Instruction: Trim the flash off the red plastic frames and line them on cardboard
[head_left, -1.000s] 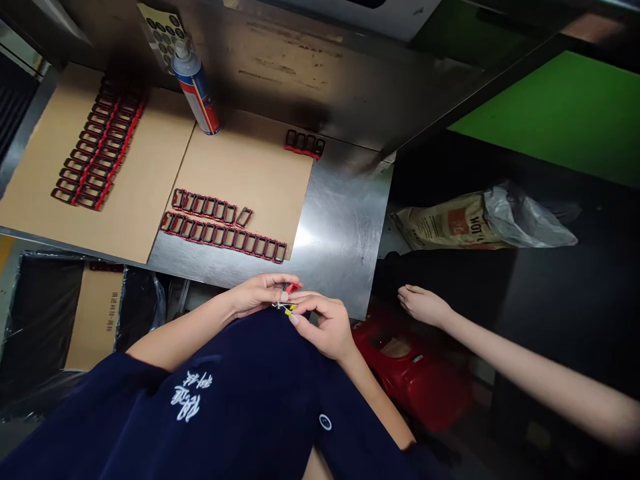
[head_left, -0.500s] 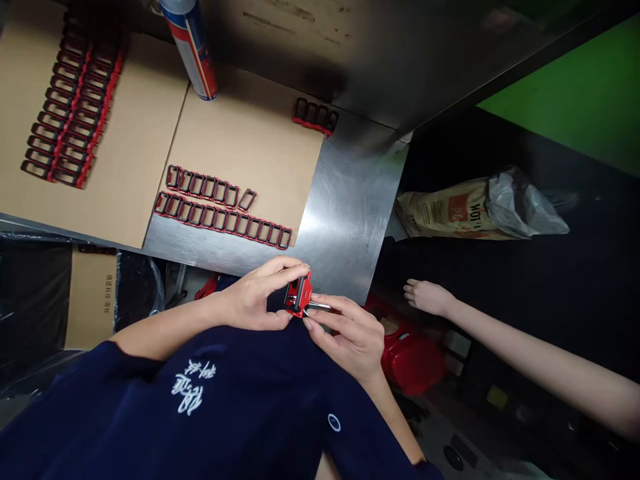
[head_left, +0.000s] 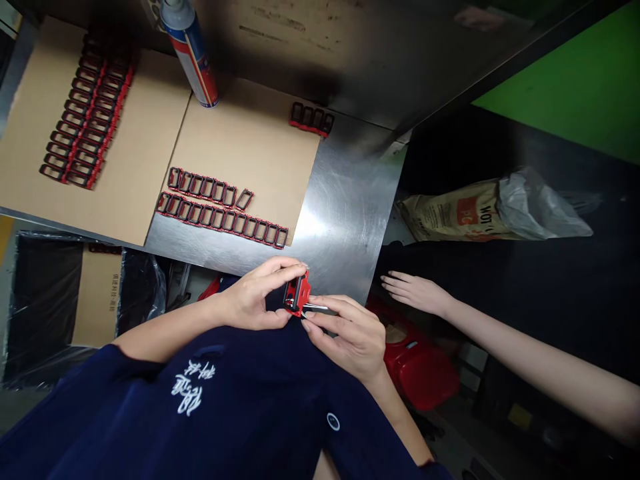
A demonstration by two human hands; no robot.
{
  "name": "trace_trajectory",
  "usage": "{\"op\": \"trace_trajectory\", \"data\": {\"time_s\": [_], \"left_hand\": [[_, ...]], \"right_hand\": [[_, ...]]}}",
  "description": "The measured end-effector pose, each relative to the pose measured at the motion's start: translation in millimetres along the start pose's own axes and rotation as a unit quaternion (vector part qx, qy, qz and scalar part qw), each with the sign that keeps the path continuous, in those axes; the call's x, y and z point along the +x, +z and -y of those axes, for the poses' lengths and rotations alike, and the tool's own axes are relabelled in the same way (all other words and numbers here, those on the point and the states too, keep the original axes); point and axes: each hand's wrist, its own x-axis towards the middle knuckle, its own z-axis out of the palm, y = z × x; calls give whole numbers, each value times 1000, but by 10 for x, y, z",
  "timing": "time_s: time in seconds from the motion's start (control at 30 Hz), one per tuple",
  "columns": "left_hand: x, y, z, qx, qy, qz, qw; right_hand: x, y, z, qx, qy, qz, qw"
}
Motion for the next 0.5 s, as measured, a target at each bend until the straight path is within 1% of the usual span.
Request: {"op": "trace_trajectory", "data": {"time_s": [0.27, 0.5], "left_hand": [[-9, 50, -32, 25, 20, -4, 999], [-16, 40, -63, 42, 29, -1, 999]], "right_hand": [[-33, -73, 14, -19, -7, 15, 1000], [-42, -85, 27, -2, 7, 34, 999]]}}
